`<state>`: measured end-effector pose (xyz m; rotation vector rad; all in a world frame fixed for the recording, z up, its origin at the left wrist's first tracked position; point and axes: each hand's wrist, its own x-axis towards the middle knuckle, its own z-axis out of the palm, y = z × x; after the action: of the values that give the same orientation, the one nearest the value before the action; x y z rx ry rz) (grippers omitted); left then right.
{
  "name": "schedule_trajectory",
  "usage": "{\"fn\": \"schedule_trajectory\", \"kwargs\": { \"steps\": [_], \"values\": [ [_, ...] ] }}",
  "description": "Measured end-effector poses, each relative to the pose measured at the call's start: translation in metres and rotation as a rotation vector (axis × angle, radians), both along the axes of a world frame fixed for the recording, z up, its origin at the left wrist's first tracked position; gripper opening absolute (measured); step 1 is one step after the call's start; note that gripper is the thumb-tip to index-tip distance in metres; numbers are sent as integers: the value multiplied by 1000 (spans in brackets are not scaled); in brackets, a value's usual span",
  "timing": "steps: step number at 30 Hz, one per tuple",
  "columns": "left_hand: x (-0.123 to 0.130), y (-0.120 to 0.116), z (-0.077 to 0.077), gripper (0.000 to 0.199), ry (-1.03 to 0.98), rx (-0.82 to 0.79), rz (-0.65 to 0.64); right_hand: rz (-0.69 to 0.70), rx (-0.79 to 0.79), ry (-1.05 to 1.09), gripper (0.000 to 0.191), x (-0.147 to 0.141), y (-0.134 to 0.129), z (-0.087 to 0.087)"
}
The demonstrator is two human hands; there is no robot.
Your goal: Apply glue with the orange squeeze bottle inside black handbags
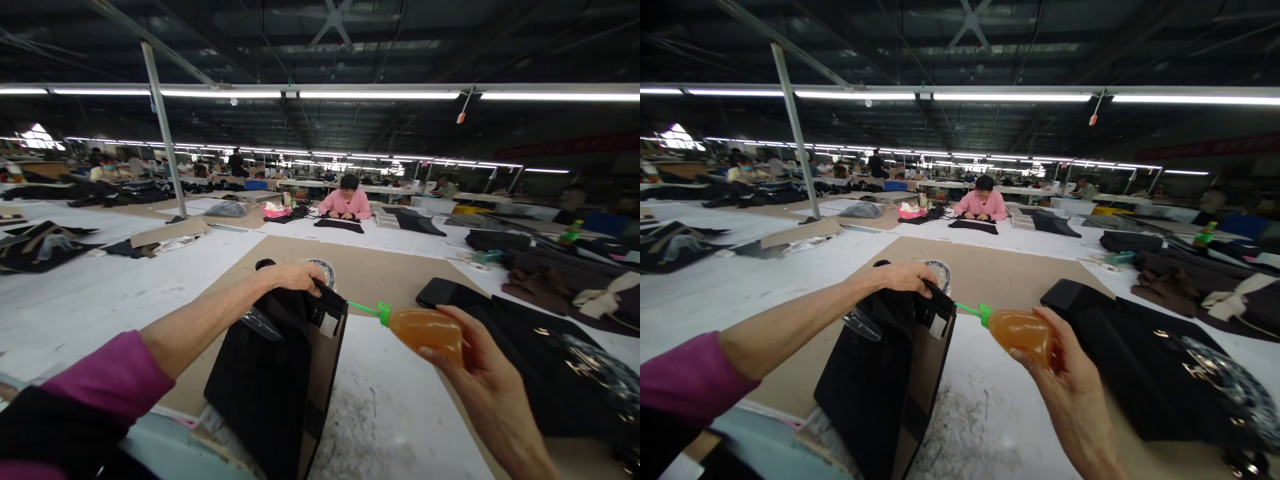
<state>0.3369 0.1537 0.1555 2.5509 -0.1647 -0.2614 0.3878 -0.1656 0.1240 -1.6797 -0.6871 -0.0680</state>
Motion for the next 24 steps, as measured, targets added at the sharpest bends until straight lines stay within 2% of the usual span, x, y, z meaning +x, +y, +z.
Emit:
{"fn": "schedule_trajectory", "kwargs": {
  "steps": [13,21,24],
  "values": [
    [-2,-5,-1,14,-28,-24,34,-4,-52,-48,57,2,-1,-4],
    [0,-6,-4,15,-29,-6,47,29,-88,-19,55,1,-9,-19],
    [1,-6,-5,14,-26,-2,44,31,-84,-10,54,1,-10,-19]
  ]
}}
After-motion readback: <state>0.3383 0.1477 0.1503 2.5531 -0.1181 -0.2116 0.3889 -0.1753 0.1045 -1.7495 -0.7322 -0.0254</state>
